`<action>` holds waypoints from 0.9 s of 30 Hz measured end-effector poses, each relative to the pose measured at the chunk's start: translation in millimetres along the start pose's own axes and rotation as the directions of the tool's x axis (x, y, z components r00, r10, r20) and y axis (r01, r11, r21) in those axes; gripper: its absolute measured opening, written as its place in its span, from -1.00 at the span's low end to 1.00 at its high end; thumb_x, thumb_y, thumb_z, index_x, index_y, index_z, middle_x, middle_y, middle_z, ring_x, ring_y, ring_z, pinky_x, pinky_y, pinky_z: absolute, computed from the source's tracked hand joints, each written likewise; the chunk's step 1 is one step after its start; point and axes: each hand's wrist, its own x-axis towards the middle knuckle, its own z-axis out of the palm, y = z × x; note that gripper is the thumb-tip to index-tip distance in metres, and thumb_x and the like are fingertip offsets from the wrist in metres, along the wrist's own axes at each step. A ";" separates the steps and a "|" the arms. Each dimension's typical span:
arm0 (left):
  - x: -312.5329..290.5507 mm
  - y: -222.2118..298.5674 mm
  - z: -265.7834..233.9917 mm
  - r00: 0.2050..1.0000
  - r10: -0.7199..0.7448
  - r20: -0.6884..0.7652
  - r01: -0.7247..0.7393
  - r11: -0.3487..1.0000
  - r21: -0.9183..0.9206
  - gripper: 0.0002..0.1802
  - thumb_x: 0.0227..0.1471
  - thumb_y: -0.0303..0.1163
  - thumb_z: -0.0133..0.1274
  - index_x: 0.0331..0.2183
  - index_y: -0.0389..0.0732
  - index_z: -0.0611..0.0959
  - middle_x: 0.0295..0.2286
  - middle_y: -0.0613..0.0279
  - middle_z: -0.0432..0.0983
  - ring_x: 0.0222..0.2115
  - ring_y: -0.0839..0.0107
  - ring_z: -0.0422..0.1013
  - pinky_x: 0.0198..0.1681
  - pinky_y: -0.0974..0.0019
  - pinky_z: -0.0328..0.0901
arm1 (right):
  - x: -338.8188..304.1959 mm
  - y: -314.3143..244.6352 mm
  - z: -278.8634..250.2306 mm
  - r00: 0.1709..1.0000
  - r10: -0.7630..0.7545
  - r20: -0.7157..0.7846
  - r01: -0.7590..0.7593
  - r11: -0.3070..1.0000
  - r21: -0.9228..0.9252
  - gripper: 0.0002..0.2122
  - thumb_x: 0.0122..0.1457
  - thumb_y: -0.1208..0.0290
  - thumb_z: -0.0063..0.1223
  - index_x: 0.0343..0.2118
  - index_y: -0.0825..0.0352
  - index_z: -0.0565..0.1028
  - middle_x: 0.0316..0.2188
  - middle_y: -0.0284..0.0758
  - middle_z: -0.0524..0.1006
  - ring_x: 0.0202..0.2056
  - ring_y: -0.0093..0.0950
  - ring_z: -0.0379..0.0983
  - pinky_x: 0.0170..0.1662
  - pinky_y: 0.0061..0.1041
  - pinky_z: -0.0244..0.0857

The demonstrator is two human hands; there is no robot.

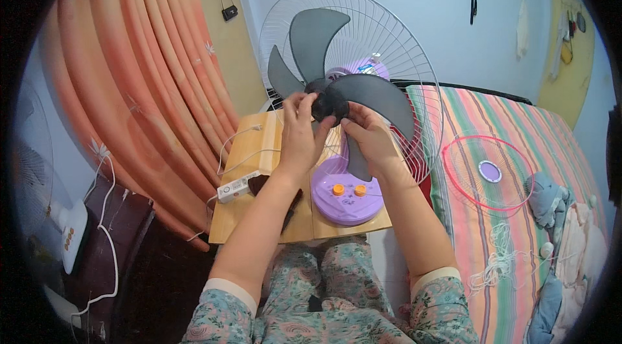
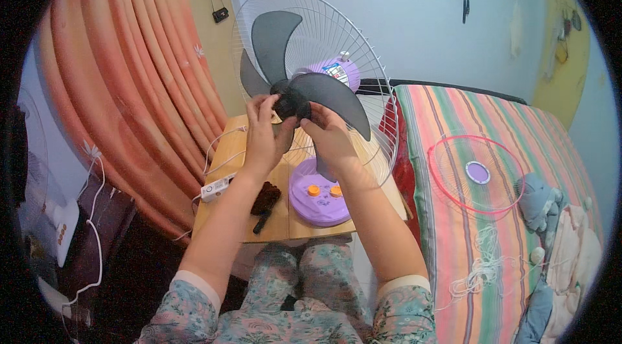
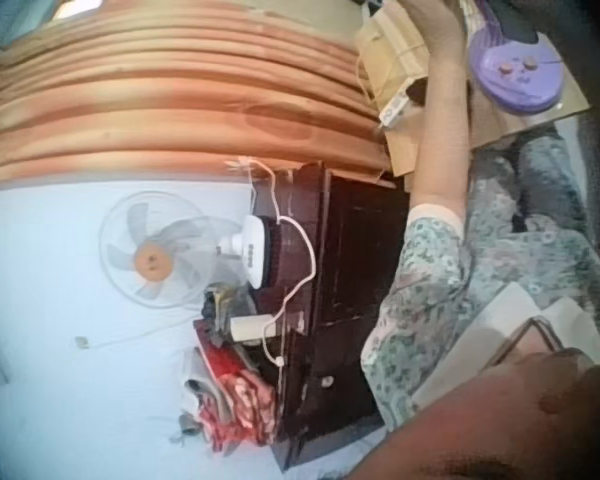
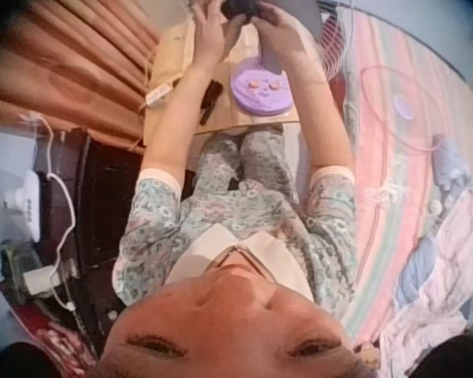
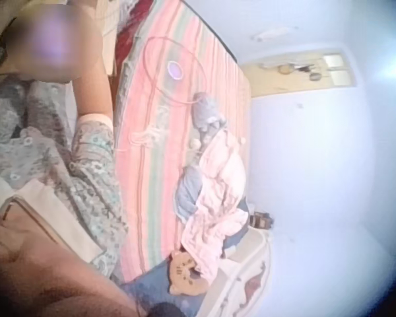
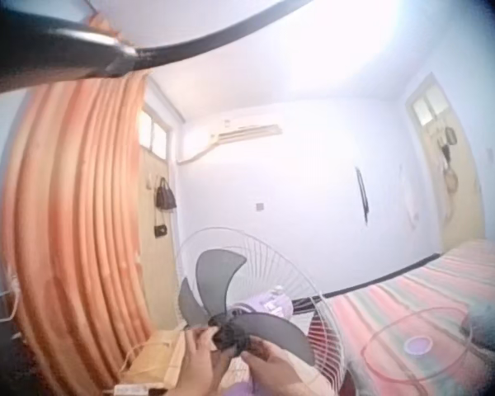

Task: The person retrieves a screwdriver from a drawer and proceeds to disassemble a purple table fan. They use the screwdriver to loosen screws on the front grille, remove the grille, detach the fan blades, and finally remove the rear grille, leaving the fan components separated on the table.

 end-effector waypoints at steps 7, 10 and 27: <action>2.9 -16.2 2.0 0.971 0.091 0.221 -0.122 0.984 0.129 -0.50 -0.03 -0.39 0.11 -0.08 -0.27 0.28 -0.40 -0.19 0.48 -0.43 -0.15 0.44 -0.42 -0.01 0.34 | 14.0 13.0 -6.6 0.987 -0.160 -0.010 0.152 0.951 -0.268 -0.66 0.15 0.41 0.05 -0.08 0.55 0.40 -0.25 -0.24 0.53 -0.23 -0.54 0.45 -0.13 -0.55 0.29; -0.4 -16.9 9.7 0.986 0.067 0.152 -0.082 0.992 0.098 -0.56 0.03 -0.39 0.05 -0.10 -0.29 0.27 -0.40 -0.21 0.49 -0.42 -0.16 0.45 -0.43 -0.01 0.33 | 18.9 24.0 -0.6 0.964 -0.255 -0.070 0.232 0.944 -0.234 -0.70 0.14 0.39 0.06 -0.16 0.54 0.45 -0.37 -0.25 0.55 -0.31 -0.54 0.47 -0.19 -0.54 0.32; 3.1 10.9 27.3 0.745 -0.660 0.096 0.667 0.731 -0.147 -0.53 0.13 -0.09 -0.08 -0.18 -0.34 0.30 -0.38 -0.31 0.48 -0.35 -0.22 0.43 -0.30 -0.04 0.31 | 7.9 10.6 11.0 0.941 -0.310 -0.133 0.230 0.878 -0.420 -0.75 0.12 0.45 0.05 -0.22 0.55 0.47 -0.35 -0.15 0.57 -0.34 -0.45 0.53 -0.25 -0.51 0.35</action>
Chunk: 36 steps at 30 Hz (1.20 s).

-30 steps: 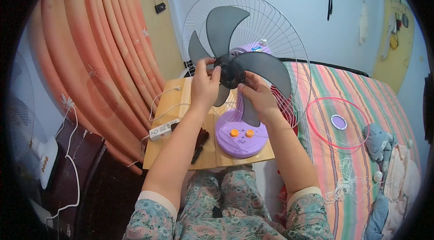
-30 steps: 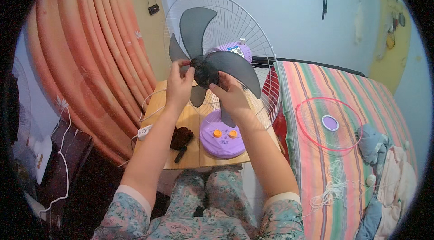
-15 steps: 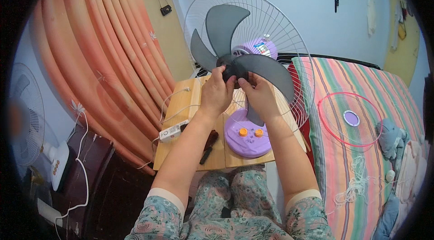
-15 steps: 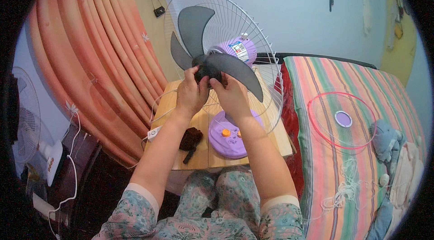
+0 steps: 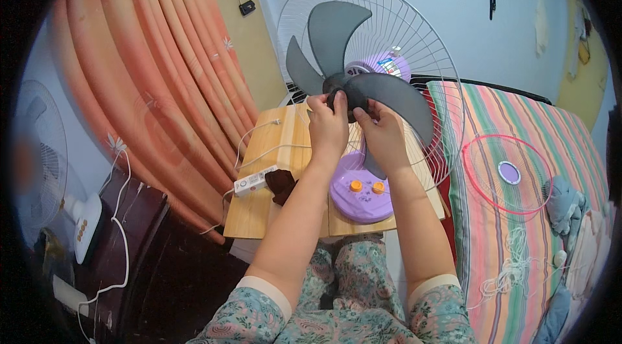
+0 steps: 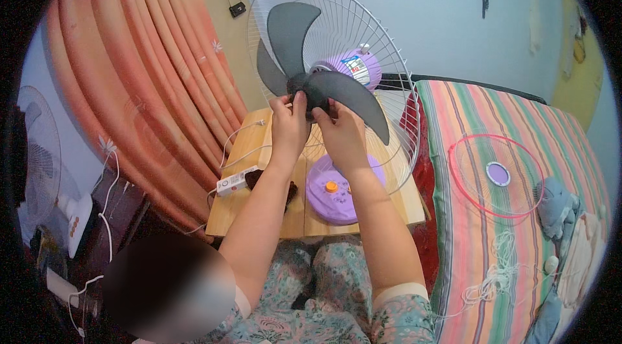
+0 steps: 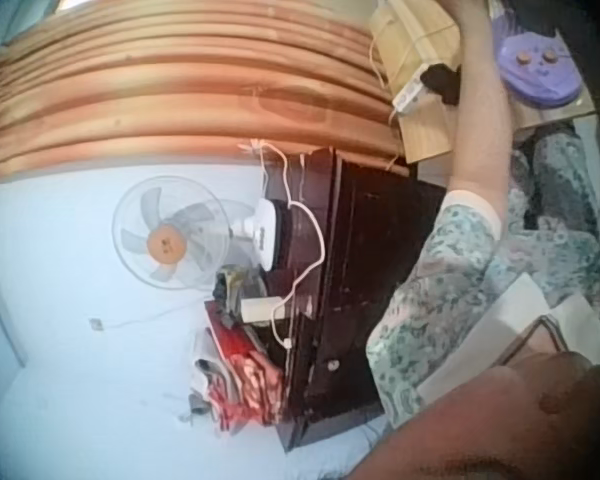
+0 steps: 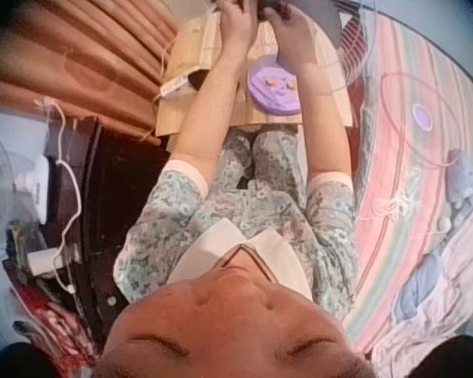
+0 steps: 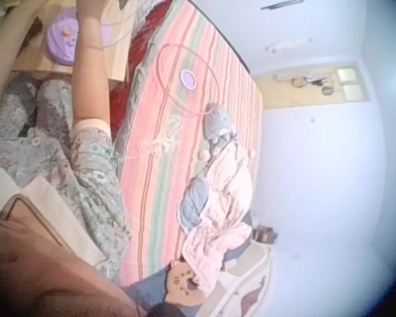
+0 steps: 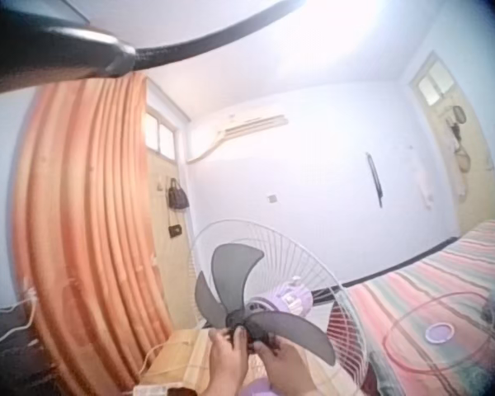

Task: The person retrieves a screwdriver from a drawer and proceeds to disassemble a purple table fan. They use the screwdriver to loosen screws on the front grille, remove the grille, detach the fan blades, and finally remove the rear grille, leaving the fan components separated on the table.

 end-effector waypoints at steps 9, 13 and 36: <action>20.2 -0.3 -44.9 0.640 0.699 0.320 -0.749 0.472 0.465 -0.43 -0.11 -0.05 0.17 -0.26 -0.32 0.37 -0.45 0.03 0.41 -0.48 0.10 0.44 -0.48 0.14 0.36 | 3.5 16.4 -5.7 0.996 0.057 0.065 -0.068 0.981 0.180 -0.72 0.14 0.40 0.05 -0.18 0.53 0.46 -0.34 -0.26 0.57 -0.31 -0.56 0.49 -0.20 -0.56 0.32; 47.3 -1.0 -51.7 0.424 0.742 0.519 -0.857 0.142 0.496 -0.51 -0.17 -0.03 0.20 -0.44 -0.22 0.39 -0.55 0.12 0.38 -0.57 0.20 0.43 -0.55 0.24 0.33 | 2.3 13.6 -4.4 0.993 0.085 0.087 -0.098 0.982 0.162 -0.72 0.14 0.40 0.05 -0.17 0.52 0.46 -0.32 -0.27 0.56 -0.30 -0.56 0.48 -0.20 -0.56 0.32; 15.2 13.4 -29.9 0.900 0.276 0.336 -0.432 0.662 0.613 -0.45 0.10 0.07 -0.12 -0.50 -0.31 0.42 -0.64 -0.16 0.47 -0.57 0.04 0.48 -0.52 0.09 0.33 | 9.9 3.9 -6.6 0.999 -0.009 0.034 0.009 1.000 -0.006 -0.75 0.10 0.41 0.04 -0.26 0.52 0.48 -0.40 -0.12 0.56 -0.37 -0.37 0.52 -0.26 -0.46 0.32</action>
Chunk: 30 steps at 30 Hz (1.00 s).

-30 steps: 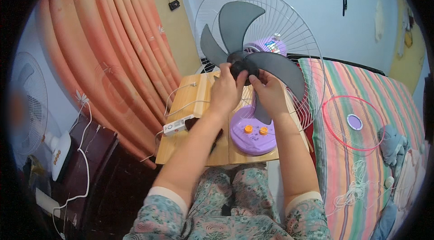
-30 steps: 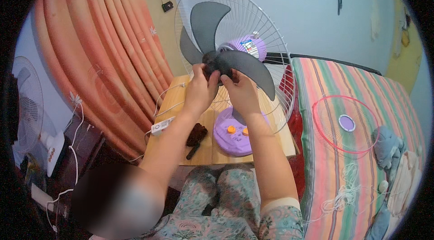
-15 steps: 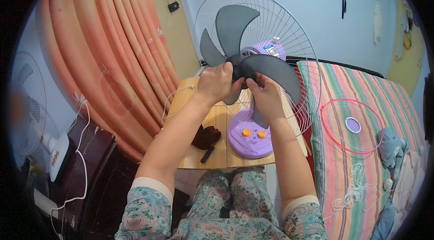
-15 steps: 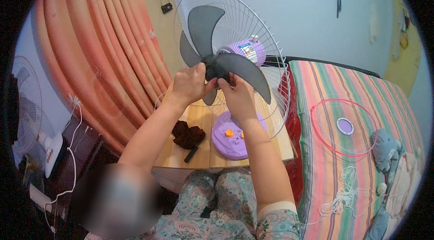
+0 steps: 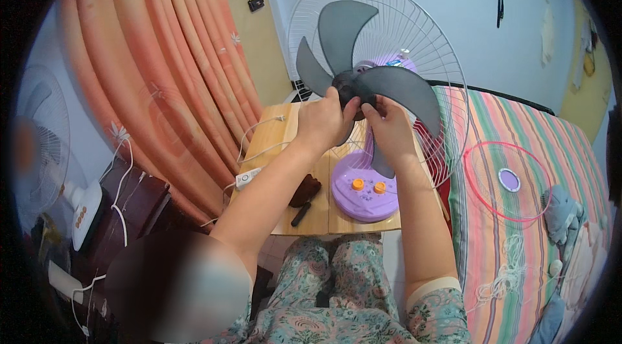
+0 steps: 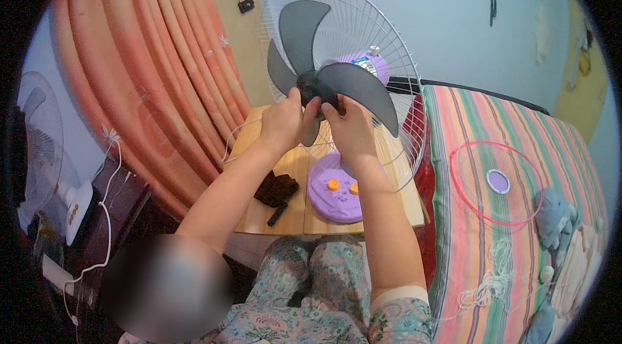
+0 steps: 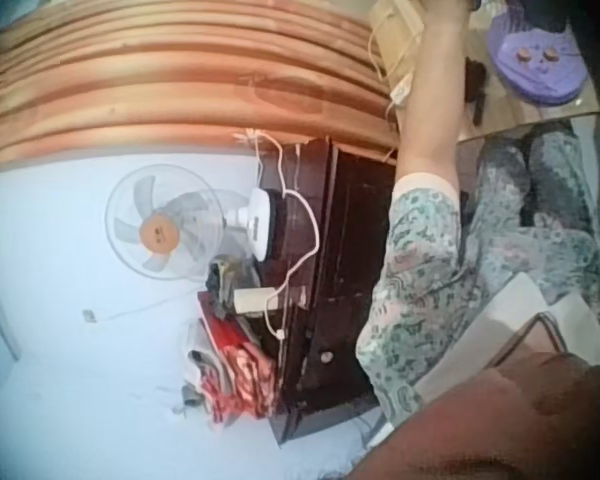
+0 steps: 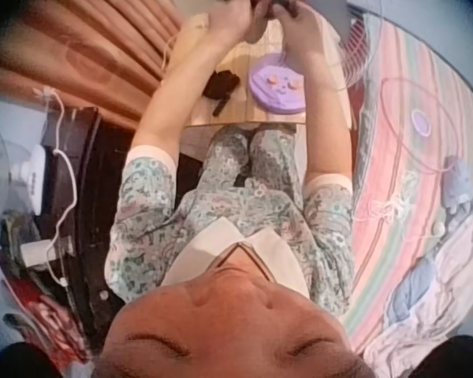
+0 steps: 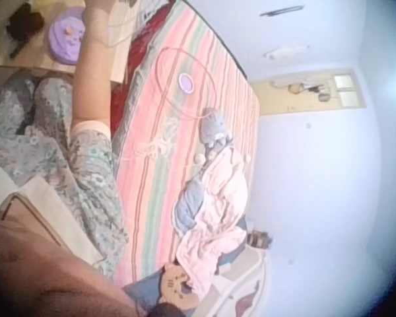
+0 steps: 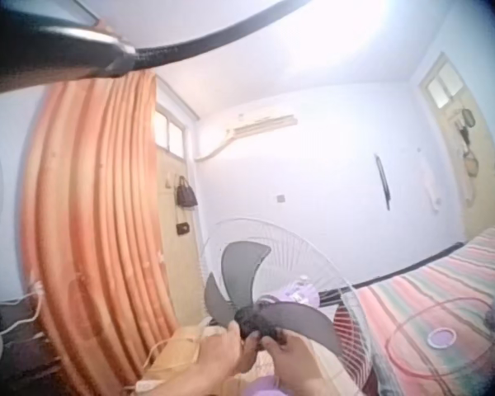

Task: The person retrieves a screwdriver from a drawer and proceeds to disassemble a purple table fan. They use the screwdriver to loosen screws on the front grille, remove the grille, detach the fan blades, and finally remove the rear grille, leaving the fan components separated on the table.

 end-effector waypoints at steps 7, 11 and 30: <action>21.7 -25.3 -13.2 0.613 0.044 0.789 0.746 0.296 -0.597 -0.29 0.13 0.26 -0.30 -0.30 -0.28 0.48 -0.51 0.15 0.47 -0.58 0.46 0.41 -0.61 0.46 0.27 | -7.8 0.8 4.4 1.000 0.020 0.005 -0.019 0.994 -0.111 -0.69 0.17 0.35 0.02 -0.18 0.54 0.43 -0.34 -0.20 0.54 -0.32 -0.50 0.45 -0.23 -0.53 0.29; 31.1 -21.0 -20.5 0.596 0.020 0.803 0.792 0.156 -0.591 -0.40 0.19 0.09 -0.23 -0.20 -0.35 0.42 -0.43 0.11 0.45 -0.49 0.39 0.44 -0.48 0.41 0.40 | -5.0 -3.4 4.9 0.996 -0.085 0.015 0.086 0.971 -0.221 -0.69 0.20 0.33 -0.04 -0.16 0.52 0.41 -0.35 -0.11 0.51 -0.32 -0.35 0.45 -0.23 -0.44 0.28; 29.4 -6.0 -13.2 0.717 -0.126 0.685 0.630 0.538 -0.560 -0.26 0.15 0.17 -0.25 -0.39 -0.46 0.51 -0.59 0.03 0.49 -0.64 0.27 0.46 -0.57 0.27 0.41 | -7.2 -6.7 5.3 0.997 -0.001 -0.076 -0.022 0.953 -0.303 -0.71 0.19 0.29 -0.07 -0.19 0.45 0.44 -0.33 0.01 0.51 -0.26 -0.03 0.43 -0.19 -0.20 0.28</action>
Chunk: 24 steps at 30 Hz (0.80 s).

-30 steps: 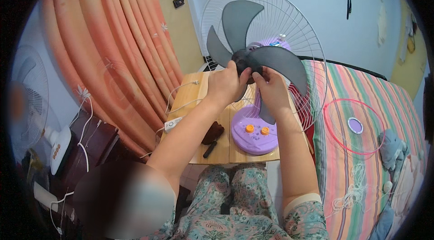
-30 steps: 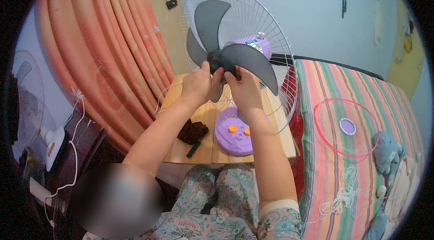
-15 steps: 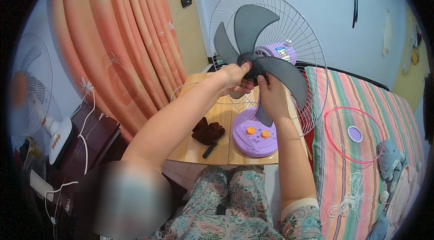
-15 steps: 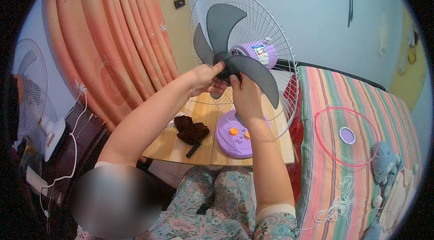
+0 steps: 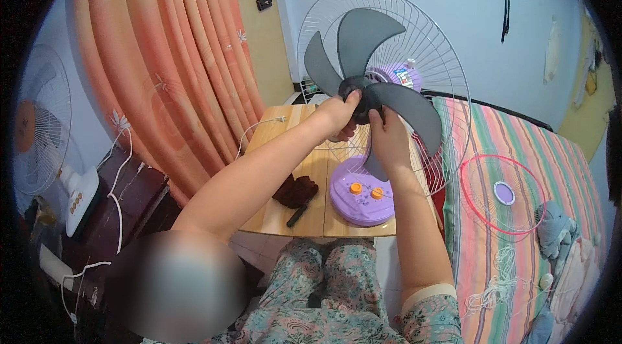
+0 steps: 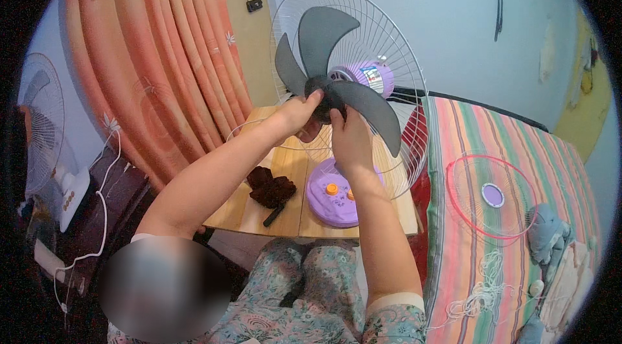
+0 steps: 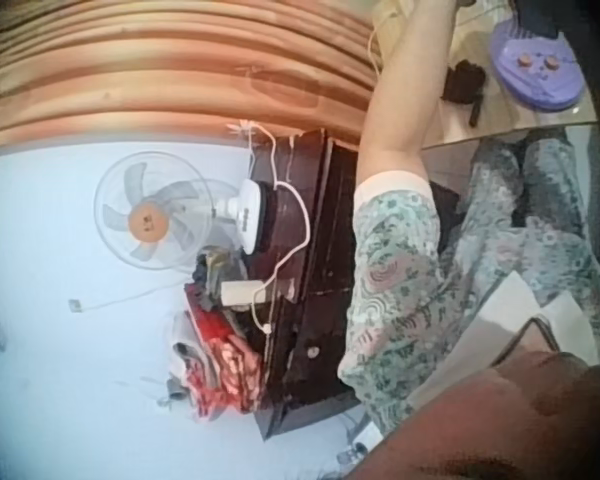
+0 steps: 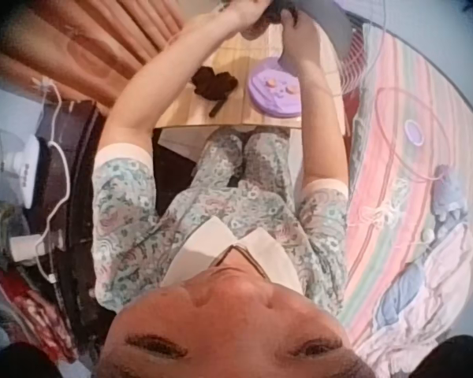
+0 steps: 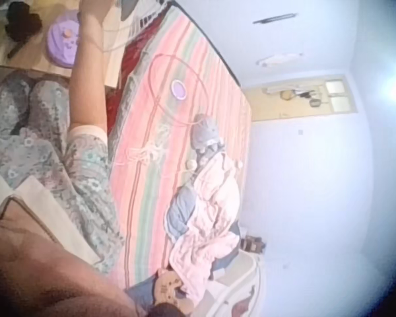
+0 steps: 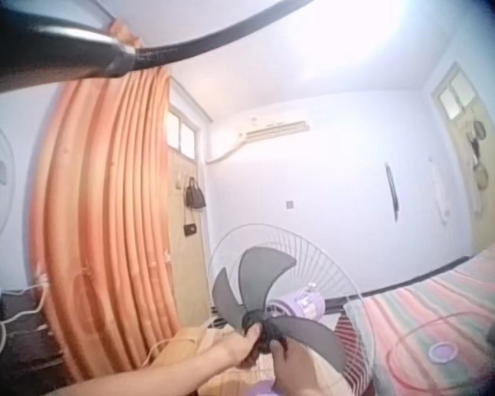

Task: The person retrieves a screwdriver from a drawer and proceeds to disassemble a purple table fan. They use the screwdriver to loosen screws on the front grille, remove the grille, detach the fan blades, and finally remove the rear grille, leaving the fan components separated on the table.

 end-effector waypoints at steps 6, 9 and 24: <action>-9.2 -1.6 5.0 0.999 -0.037 0.016 0.040 0.958 -0.286 -0.33 0.13 0.12 -0.15 -0.32 -0.45 0.48 -0.49 -0.03 0.49 -0.61 0.25 0.48 -0.55 0.26 0.45 | -40.3 -39.0 -30.3 0.973 -0.186 0.138 0.232 0.774 -0.589 -0.74 0.14 0.32 -0.01 -0.17 0.36 0.45 -0.36 -0.14 0.54 -0.28 -0.20 0.49 -0.20 -0.29 0.34; -5.4 5.5 4.1 0.999 -0.016 -0.034 0.004 0.944 -0.330 -0.40 0.12 0.02 -0.06 -0.22 -0.44 0.38 -0.47 -0.02 0.48 -0.61 0.26 0.47 -0.55 0.27 0.45 | -18.5 -65.8 -38.4 0.735 -0.673 0.085 0.474 0.419 -0.774 -0.78 0.07 0.36 0.02 -0.25 0.36 0.46 -0.31 -0.25 0.55 -0.22 -0.33 0.49 -0.23 -0.37 0.37; -13.6 -23.0 33.8 0.793 0.499 -0.350 -0.371 0.850 0.374 -0.45 0.12 -0.06 -0.06 -0.13 -0.38 0.27 -0.44 -0.27 0.51 -0.41 -0.21 0.45 -0.33 -0.01 0.33 | 45.4 -43.5 -21.2 0.958 -0.121 0.261 0.287 0.450 -0.846 -0.68 0.23 0.15 -0.14 -0.36 0.36 0.43 -0.52 -0.11 0.56 -0.41 -0.17 0.54 -0.29 -0.23 0.39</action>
